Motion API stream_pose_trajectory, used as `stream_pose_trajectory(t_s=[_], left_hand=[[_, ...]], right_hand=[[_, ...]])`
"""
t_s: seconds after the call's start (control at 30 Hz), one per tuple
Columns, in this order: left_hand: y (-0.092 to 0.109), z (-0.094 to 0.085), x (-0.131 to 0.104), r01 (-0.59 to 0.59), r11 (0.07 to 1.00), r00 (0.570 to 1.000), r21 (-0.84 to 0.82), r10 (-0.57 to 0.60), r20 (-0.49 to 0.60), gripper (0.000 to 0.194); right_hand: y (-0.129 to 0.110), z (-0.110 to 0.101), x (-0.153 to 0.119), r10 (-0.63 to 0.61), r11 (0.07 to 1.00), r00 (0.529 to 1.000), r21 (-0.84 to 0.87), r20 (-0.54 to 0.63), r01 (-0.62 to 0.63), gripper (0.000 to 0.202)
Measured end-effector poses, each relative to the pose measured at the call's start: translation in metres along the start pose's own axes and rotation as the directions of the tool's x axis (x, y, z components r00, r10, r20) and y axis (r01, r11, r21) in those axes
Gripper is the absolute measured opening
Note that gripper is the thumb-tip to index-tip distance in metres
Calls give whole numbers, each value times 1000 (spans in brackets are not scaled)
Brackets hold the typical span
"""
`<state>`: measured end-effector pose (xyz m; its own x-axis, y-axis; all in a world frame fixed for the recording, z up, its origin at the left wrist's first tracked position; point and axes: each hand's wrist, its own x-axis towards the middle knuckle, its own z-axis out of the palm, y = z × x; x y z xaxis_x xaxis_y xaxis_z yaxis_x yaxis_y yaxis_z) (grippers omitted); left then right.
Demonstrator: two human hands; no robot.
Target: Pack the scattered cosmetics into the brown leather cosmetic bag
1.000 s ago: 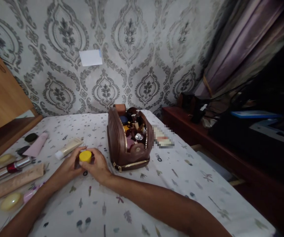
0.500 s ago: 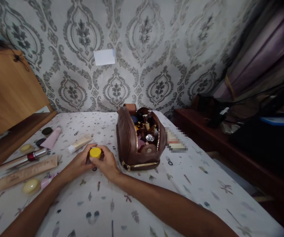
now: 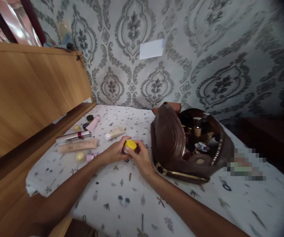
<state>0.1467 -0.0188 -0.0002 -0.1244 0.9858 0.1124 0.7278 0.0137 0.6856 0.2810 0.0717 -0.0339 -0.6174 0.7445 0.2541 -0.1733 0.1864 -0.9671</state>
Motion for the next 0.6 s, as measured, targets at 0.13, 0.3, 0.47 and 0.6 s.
stream_pose_trajectory(t_s=[0.13, 0.3, 0.47, 0.6], left_hand=[[3, -1, -1, 8, 1000, 1000, -19, -9, -24, 69], [8, -3, -3, -36, 994, 998, -107, 31, -46, 64], [9, -6, -4, -80, 984, 997, -161, 75, -35, 60], [6, -6, -5, -49, 981, 998, -186, 43, -35, 65]], right_hand=[[-3, -1, 0, 37, 999, 999, 39, -4, -37, 37], [-4, -3, 1, 48, 995, 999, 88, 16, -49, 38], [-7, -5, 3, 67, 991, 997, 110, 30, -69, 44], [-13, -3, 3, 153, 975, 987, 159, 44, -159, 45]])
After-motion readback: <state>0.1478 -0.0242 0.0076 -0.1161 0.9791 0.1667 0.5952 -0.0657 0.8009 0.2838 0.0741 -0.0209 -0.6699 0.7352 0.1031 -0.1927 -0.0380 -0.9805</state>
